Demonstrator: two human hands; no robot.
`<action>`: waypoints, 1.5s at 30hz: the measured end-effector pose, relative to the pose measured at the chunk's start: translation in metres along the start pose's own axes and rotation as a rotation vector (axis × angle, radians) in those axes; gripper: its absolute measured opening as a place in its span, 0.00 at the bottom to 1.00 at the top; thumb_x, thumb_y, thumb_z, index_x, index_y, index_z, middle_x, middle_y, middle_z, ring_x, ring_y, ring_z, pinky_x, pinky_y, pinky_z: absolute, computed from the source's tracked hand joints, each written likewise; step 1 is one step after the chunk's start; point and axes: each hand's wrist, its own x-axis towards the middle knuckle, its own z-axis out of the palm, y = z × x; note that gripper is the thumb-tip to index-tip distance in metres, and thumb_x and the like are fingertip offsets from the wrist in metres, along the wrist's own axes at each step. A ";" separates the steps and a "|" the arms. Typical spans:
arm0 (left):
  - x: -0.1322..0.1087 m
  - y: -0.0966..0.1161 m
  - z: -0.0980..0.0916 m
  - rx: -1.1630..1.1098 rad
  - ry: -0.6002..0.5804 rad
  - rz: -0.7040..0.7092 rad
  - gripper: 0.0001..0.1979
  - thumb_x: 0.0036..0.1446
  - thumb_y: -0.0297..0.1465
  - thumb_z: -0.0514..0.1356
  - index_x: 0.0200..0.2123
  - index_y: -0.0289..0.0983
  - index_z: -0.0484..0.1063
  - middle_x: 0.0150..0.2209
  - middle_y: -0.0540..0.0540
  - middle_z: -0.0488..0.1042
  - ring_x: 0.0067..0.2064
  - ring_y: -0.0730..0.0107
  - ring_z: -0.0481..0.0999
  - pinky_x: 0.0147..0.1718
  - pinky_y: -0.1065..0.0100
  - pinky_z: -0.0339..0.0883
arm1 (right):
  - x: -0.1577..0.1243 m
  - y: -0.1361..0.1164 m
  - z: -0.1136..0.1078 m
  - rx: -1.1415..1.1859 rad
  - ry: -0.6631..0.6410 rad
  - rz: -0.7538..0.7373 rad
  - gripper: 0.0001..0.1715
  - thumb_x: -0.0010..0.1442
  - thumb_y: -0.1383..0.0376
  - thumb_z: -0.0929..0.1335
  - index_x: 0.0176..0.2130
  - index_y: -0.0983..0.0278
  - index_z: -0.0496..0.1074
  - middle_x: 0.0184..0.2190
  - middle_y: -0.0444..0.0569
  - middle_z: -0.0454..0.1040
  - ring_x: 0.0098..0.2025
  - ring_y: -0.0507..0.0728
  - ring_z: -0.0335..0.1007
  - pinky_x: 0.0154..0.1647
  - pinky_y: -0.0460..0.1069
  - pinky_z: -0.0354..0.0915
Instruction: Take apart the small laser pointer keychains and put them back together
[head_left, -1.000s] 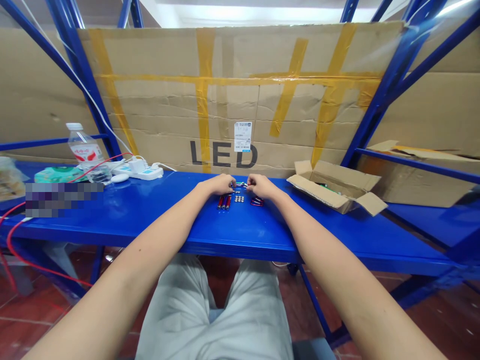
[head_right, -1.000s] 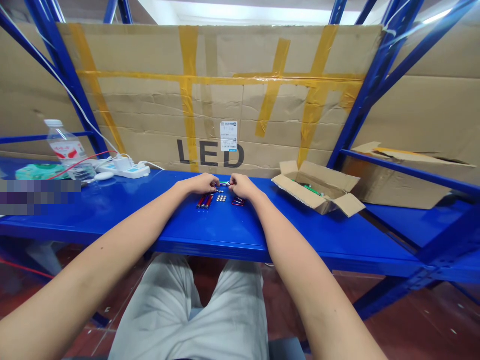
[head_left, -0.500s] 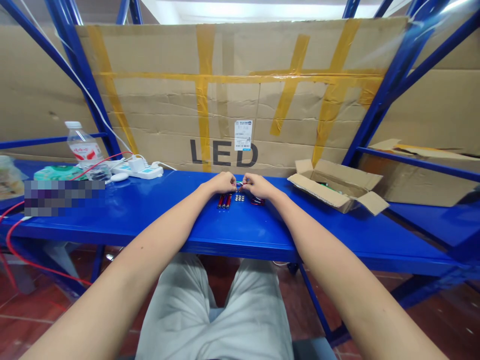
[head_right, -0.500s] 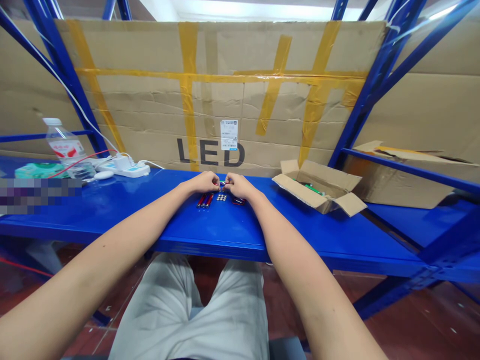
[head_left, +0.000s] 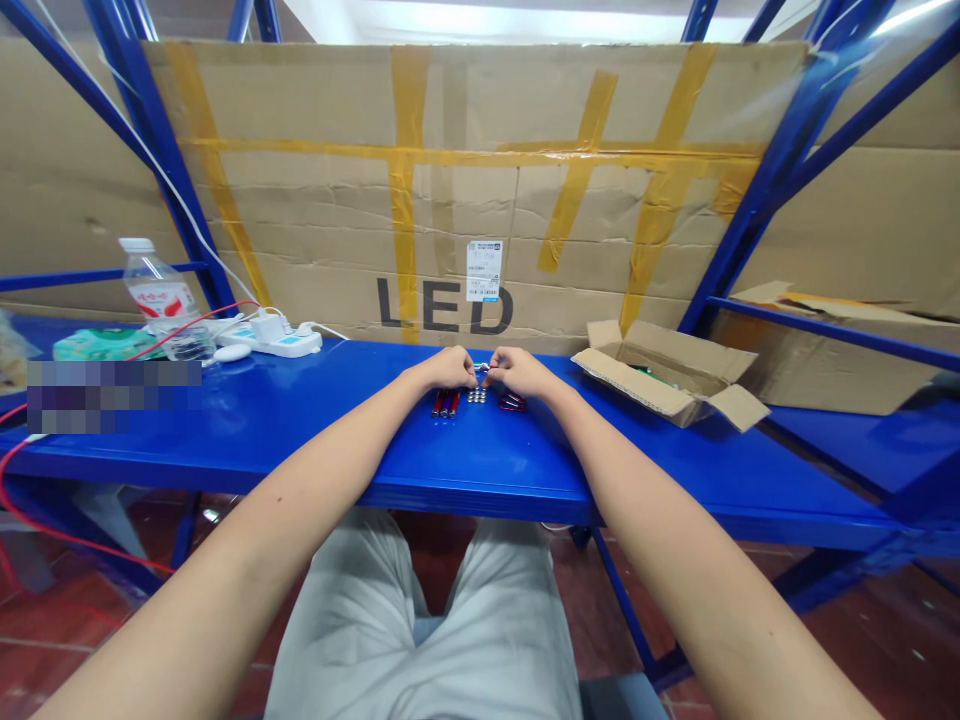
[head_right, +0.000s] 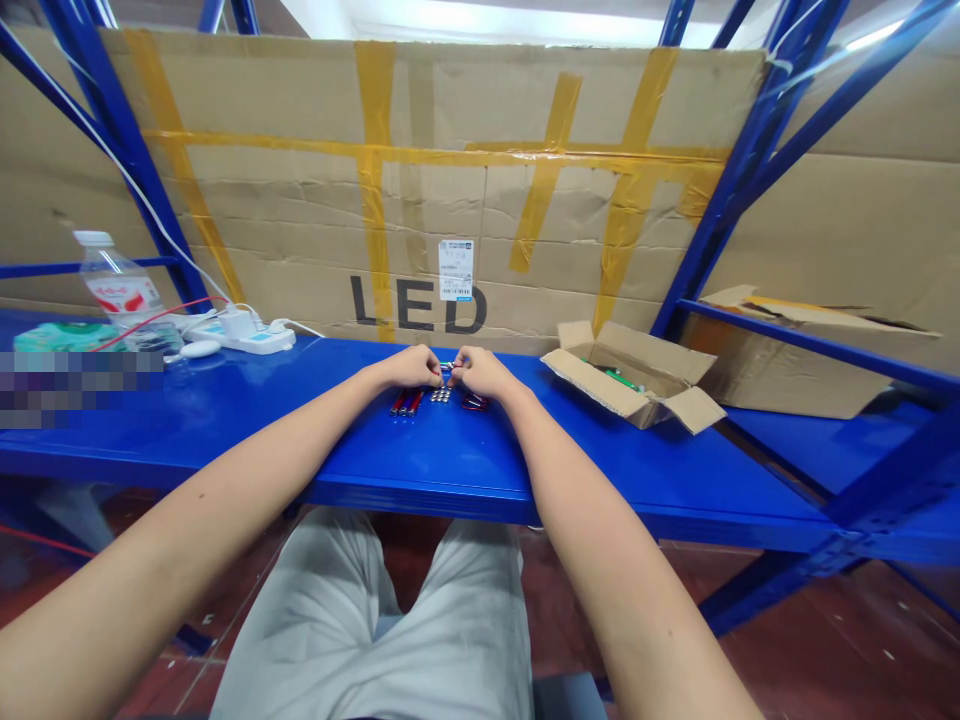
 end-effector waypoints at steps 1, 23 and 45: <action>-0.001 0.001 0.000 -0.008 -0.004 -0.003 0.03 0.44 0.28 0.64 0.21 0.35 0.73 0.19 0.51 0.70 0.24 0.72 0.67 0.24 0.68 0.57 | 0.000 0.000 0.000 0.006 -0.001 0.004 0.07 0.55 0.73 0.65 0.33 0.62 0.62 0.31 0.48 0.81 0.33 0.54 0.74 0.34 0.46 0.65; -0.019 -0.028 -0.049 0.194 -0.024 -0.304 0.06 0.45 0.27 0.63 0.30 0.33 0.77 0.32 0.41 0.79 0.38 0.61 0.75 0.41 0.68 0.64 | -0.009 0.003 -0.031 -0.219 0.161 0.167 0.04 0.53 0.70 0.69 0.29 0.64 0.67 0.30 0.48 0.76 0.33 0.53 0.70 0.35 0.46 0.62; -0.034 -0.014 -0.055 -0.141 -0.305 -0.543 0.04 0.41 0.25 0.67 0.22 0.33 0.73 0.23 0.43 0.76 0.27 0.69 0.75 0.32 0.67 0.70 | -0.016 0.006 -0.042 -0.283 -0.009 0.449 0.01 0.53 0.70 0.71 0.30 0.67 0.73 0.22 0.47 0.73 0.24 0.51 0.67 0.26 0.45 0.61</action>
